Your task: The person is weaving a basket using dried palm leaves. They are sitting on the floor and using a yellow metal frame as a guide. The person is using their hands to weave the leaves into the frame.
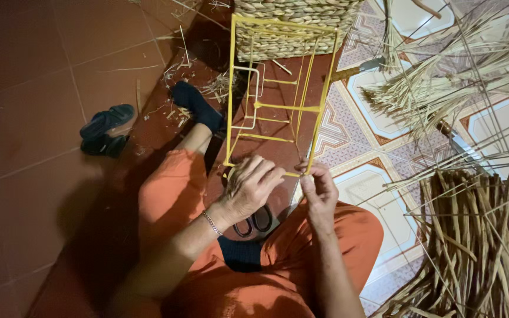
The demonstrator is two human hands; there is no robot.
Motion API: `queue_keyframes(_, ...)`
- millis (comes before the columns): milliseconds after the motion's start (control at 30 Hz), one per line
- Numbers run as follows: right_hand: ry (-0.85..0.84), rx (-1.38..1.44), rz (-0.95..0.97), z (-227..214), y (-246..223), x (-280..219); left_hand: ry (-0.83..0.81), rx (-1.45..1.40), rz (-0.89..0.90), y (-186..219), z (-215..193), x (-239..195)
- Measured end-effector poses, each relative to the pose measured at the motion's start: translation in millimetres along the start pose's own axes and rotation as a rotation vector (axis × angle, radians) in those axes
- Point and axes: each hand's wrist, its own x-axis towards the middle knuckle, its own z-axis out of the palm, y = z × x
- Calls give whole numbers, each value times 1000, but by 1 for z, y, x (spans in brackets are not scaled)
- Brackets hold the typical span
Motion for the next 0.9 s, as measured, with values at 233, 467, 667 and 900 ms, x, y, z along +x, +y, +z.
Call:
queue_keyframes(233,-195,-96,-26,-5,-5,10,-116,-128,0,-16,-4,1)
queue_keyframes(467,-246,105,215,10,8,33,5,-73,-196,-13,-36,15)
queue_keyframes(667,-185,197,148,30,32,31,178,-114,-348,-8,-32,22)
queue_keyframes(900,-217,97,101,55,50,3,192,-298,-387,-4,-4,32)
